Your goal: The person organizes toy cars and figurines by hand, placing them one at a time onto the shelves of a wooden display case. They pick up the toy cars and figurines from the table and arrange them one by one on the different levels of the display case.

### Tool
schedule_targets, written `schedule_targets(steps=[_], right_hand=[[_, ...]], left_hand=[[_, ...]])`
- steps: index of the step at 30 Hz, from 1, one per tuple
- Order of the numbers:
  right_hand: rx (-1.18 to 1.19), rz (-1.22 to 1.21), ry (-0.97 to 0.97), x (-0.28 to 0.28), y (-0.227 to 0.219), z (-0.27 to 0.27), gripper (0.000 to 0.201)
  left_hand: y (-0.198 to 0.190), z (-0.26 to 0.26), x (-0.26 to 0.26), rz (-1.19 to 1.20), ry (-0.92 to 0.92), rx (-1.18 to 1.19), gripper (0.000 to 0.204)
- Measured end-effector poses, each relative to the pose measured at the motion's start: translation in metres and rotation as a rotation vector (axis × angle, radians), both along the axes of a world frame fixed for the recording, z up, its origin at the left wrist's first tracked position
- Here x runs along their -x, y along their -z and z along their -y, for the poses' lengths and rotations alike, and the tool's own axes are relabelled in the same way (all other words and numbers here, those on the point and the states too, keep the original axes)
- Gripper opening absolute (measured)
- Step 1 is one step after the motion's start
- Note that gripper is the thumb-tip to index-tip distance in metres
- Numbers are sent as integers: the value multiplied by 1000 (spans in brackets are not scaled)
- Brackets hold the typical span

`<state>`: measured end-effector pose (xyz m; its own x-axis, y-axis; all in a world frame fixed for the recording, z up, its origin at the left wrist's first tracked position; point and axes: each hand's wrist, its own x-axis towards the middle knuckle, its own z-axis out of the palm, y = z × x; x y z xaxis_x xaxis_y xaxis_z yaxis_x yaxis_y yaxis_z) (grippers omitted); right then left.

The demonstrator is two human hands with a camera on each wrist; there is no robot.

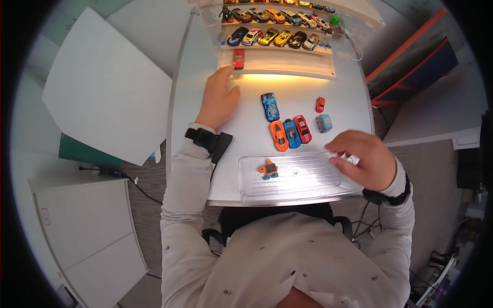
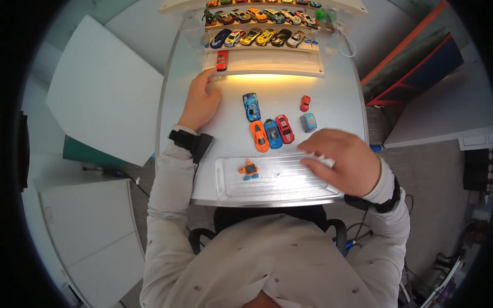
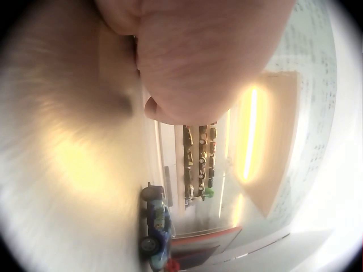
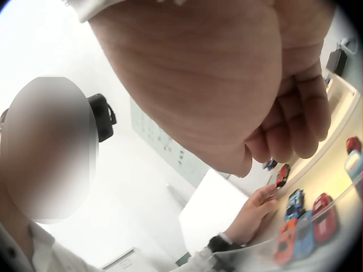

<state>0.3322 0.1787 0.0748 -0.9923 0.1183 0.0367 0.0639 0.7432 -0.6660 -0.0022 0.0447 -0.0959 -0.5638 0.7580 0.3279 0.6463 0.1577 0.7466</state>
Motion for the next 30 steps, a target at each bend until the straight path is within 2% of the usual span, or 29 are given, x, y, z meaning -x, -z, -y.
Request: schedule_targets(steps=[3,5,8,12,15,24,27,28,30], right_hand=[[-94,-12,-328,17,13,31,29],[-197,88,-412,30,29,49,35],[-342,379,-403,54,34,65,35],[-461,516,-439,71,47,74,35],[-475,545,-437,75,51,78,32],[-589,424,-413,78,75,81,23],[-581,505,-478,80,63,81,21],[-524,440,-447,77,62,80,21],[-427,523,-423,77,37,81,22]], left_hand=[[0,-1,-1,-13,-8,-7,53],[6,-3,2,-12,2,-27,51],[10,-1,7,-4,19,-65,47],[6,0,4,18,4,-114,39],[7,0,3,22,-22,-133,35],[5,2,1,89,-84,-137,27],[3,2,-1,103,-91,-134,26],[3,2,0,109,-93,-135,26],[5,2,1,93,-90,-143,25]])
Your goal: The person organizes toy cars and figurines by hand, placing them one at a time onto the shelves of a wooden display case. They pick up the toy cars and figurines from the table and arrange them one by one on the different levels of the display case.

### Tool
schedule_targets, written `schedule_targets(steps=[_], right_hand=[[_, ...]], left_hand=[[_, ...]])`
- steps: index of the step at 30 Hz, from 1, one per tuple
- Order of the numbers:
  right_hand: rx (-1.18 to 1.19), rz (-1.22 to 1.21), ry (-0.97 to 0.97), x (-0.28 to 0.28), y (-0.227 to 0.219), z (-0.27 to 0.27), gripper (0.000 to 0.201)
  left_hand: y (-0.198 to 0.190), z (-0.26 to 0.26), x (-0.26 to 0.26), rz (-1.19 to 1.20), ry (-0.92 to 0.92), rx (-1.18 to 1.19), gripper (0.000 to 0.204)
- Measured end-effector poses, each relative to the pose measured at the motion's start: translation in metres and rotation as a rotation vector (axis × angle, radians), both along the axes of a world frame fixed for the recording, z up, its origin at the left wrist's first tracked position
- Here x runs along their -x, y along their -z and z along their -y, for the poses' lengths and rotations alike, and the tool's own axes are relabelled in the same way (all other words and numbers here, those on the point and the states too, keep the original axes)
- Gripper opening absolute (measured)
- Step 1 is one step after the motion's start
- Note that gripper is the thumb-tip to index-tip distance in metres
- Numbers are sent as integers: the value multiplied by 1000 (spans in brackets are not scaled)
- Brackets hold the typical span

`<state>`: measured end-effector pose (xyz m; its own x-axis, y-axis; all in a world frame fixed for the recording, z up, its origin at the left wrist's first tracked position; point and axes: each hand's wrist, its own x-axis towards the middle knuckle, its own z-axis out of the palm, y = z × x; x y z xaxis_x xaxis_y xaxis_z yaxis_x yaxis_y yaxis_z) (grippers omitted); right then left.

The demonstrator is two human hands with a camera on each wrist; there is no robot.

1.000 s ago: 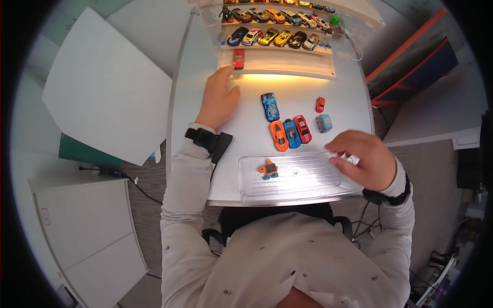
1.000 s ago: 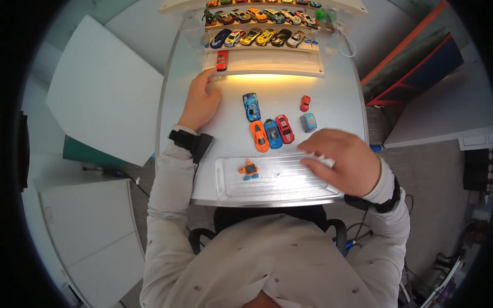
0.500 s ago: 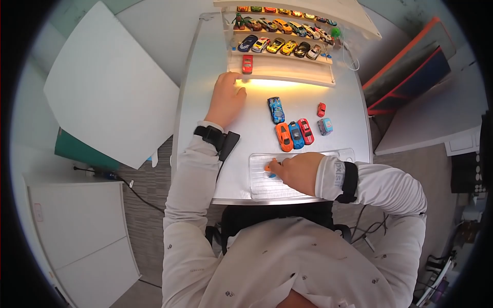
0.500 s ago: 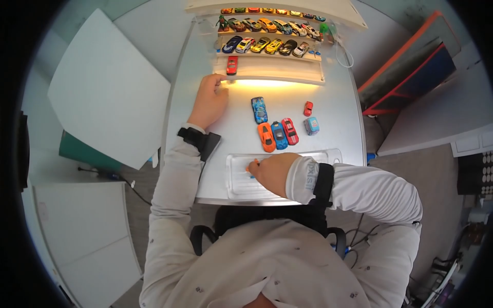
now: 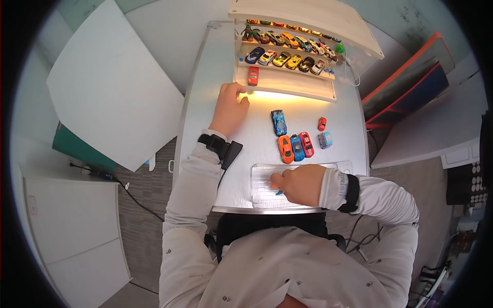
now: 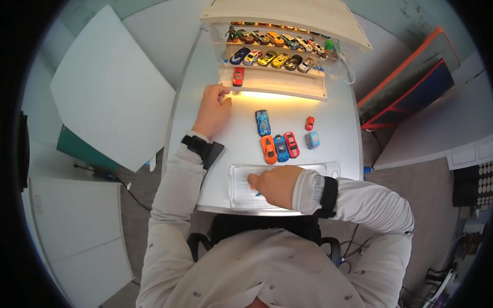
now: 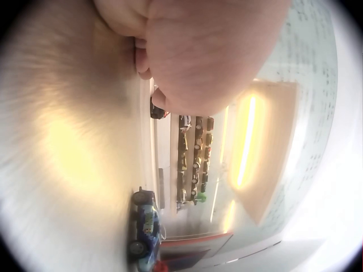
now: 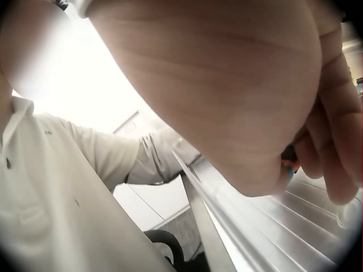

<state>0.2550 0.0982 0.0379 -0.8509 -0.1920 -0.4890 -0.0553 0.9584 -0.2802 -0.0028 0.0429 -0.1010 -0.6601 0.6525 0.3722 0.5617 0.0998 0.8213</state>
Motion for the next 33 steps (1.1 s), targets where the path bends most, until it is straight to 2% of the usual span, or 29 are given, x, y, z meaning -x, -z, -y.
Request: schedule_targets(steps=[2,4,5,6,9,10,13,16,19,25,27,31,33], right_hand=[[70,60,37,2,-12,-6,27],[243,-183,59,2,-15,-25,28],[331,-304,72,5,-17,-33,29],[249,-309,174,11,-25,-35,29],[425,-521,368,31,-18,-57,32],[409,-542,381,37,-14,-61,34],[365,-586,406,59,1,-70,38],[310,-609,405,77,14,-76,37],[222,-655,359,91,20,-81,38],[163,-676,297,103,22,-83,38],[178,-672,270,105,23,-86,41],[247,-623,369,113,20,-89,47],[297,-637,391,119,18,-89,49]], left_hand=[[2,-1,1,-13,-8,-21,23],[1,-2,-1,-22,-23,-55,21],[1,-2,-1,71,-3,-63,19],[-5,0,-3,164,20,-70,17],[-14,2,-2,471,123,-67,13],[-17,2,0,576,162,-62,15],[-27,9,-2,799,485,-168,25],[-35,12,-11,869,640,-180,34],[-32,13,-11,892,689,-117,43],[-30,9,-11,916,653,-196,47],[-33,10,-10,876,576,-154,49],[-25,8,-5,749,417,-123,52],[-21,6,-3,724,402,-126,51]])
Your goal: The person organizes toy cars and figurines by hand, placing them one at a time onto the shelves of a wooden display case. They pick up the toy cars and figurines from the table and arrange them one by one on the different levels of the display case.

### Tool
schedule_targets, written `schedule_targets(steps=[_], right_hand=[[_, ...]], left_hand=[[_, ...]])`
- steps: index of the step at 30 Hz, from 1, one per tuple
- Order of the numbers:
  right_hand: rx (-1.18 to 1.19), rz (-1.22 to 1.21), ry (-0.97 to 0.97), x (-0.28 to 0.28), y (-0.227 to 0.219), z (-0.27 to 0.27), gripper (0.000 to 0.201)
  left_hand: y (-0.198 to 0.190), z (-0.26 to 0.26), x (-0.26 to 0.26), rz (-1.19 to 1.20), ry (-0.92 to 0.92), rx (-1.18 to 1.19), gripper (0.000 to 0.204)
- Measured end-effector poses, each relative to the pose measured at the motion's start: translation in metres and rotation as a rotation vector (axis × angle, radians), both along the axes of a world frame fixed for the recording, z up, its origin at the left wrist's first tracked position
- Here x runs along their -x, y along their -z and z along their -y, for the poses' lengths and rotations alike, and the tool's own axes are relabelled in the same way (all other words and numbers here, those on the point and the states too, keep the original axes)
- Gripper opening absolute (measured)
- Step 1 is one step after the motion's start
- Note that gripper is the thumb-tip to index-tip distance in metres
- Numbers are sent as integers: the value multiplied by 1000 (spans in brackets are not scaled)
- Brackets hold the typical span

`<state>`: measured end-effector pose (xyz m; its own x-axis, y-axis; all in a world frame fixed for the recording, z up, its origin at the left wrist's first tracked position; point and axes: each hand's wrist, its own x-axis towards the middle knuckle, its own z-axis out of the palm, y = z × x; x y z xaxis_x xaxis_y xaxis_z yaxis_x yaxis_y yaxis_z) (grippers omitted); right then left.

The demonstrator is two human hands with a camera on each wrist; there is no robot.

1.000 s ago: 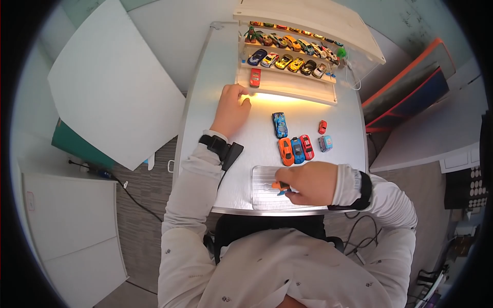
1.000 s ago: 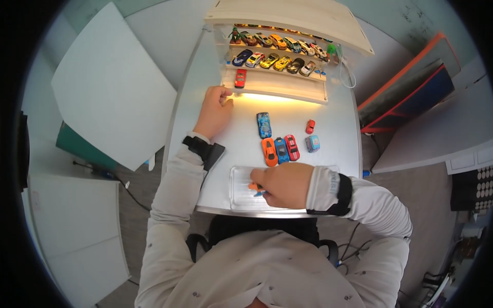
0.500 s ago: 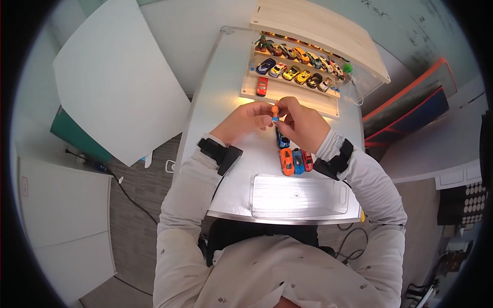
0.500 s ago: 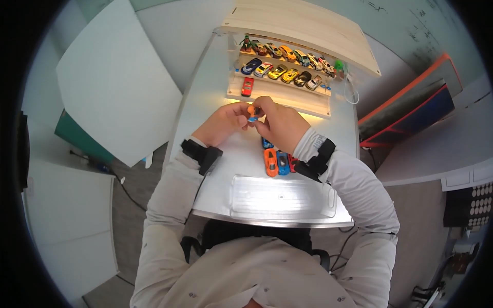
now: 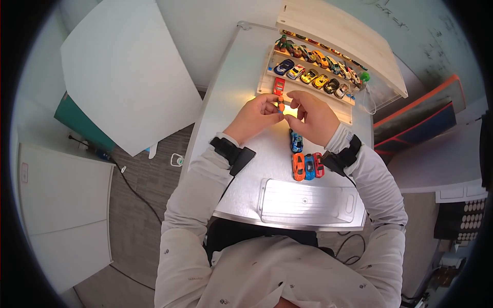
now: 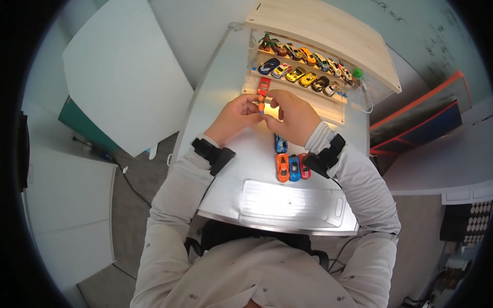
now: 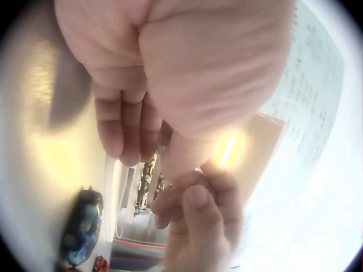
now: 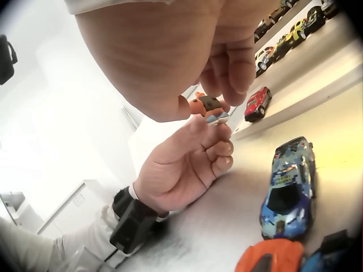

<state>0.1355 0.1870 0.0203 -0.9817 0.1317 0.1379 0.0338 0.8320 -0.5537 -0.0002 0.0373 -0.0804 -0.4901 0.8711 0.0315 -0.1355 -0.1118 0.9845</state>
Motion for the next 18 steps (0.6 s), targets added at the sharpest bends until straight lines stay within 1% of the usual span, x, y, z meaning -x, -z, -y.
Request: schedule_targets(steps=[5,6,9,13,16,18], right_hand=[[-27,57,12,18,5,-4,48],[-39,73,10,20,6,-4,47],[-23,67,-6,21,4,-5,42],[-109,39,-46,22,7,-8,37],[-118,9,-35,24,9,-7,35],[-121,-14,-33,27,7,-8,34]], left_hand=[[5,-3,0,-73,-25,8,48],[1,-2,-1,-82,-28,10,47],[2,-1,1,-88,-18,28,46],[8,-3,3,-91,-14,34,46],[8,-5,1,-71,-49,-5,42],[4,-1,4,-124,-104,21,37]])
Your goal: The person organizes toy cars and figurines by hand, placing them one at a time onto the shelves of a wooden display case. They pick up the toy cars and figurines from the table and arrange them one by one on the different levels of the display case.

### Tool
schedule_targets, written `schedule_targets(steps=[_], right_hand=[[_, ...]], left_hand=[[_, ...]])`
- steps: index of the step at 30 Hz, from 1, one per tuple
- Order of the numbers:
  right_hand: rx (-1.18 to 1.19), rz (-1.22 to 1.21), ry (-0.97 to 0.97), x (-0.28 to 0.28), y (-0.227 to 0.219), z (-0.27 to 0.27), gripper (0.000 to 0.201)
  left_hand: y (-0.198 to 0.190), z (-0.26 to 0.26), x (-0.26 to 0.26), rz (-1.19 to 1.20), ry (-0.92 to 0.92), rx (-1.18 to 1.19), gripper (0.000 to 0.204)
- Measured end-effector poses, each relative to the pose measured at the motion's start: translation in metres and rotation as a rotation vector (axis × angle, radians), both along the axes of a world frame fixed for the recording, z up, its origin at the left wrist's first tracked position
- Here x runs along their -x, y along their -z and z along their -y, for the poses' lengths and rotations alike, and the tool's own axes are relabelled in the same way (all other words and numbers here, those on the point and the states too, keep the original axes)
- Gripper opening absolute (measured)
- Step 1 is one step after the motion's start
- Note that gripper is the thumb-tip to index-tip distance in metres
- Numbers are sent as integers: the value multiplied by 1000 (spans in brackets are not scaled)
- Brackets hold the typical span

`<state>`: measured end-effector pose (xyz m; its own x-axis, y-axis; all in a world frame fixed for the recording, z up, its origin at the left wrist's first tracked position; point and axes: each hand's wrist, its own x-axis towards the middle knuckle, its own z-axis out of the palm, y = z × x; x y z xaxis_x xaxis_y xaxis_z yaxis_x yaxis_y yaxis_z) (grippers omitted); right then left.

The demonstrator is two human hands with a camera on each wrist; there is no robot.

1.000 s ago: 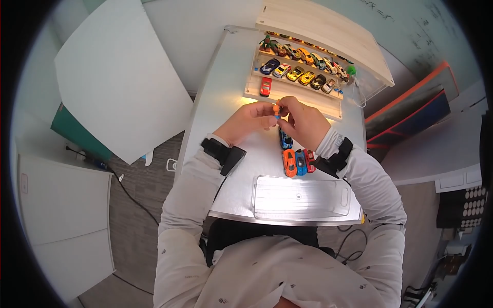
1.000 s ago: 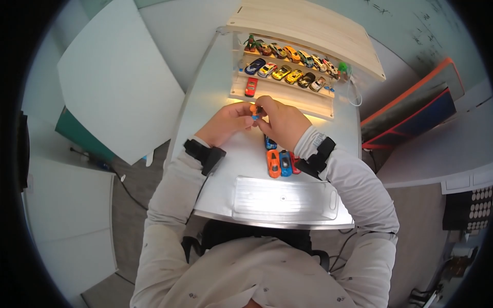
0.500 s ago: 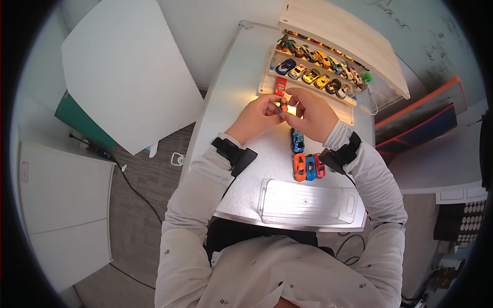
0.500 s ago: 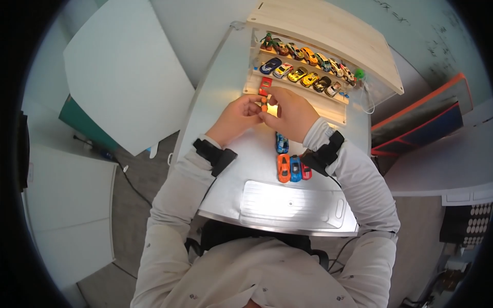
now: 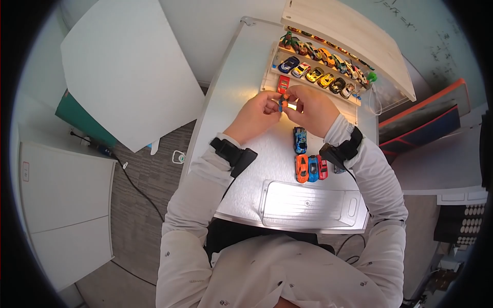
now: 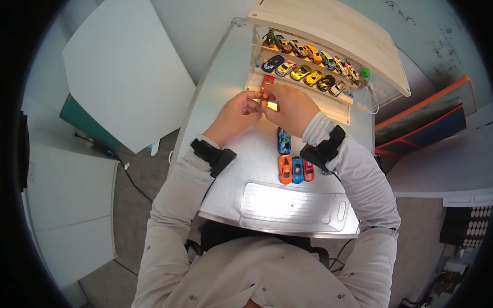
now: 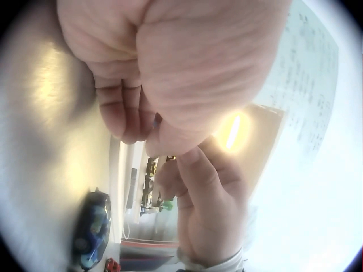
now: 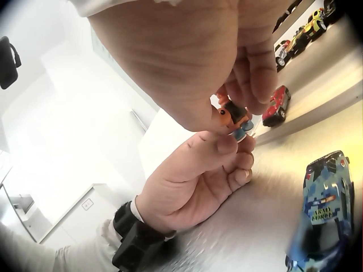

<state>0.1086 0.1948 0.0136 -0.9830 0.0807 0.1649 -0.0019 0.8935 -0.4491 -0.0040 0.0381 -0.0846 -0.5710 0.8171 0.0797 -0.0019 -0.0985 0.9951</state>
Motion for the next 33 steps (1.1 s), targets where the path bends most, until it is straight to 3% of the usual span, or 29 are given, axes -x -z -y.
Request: schedule_targets(steps=[3,7,20,33], right_hand=[[85,105,94,11,-11,4,36],[33,-11,67,28,5,-4,37],[-190,-20,85,64,32,-8,37],[-284,20,126,73,36,-3,35]], left_hand=[[-2,9,13,66,-106,10,32],[-7,17,27,62,-330,80,29],[18,13,34,-24,-268,19,26],[15,13,31,-105,-248,36,28]])
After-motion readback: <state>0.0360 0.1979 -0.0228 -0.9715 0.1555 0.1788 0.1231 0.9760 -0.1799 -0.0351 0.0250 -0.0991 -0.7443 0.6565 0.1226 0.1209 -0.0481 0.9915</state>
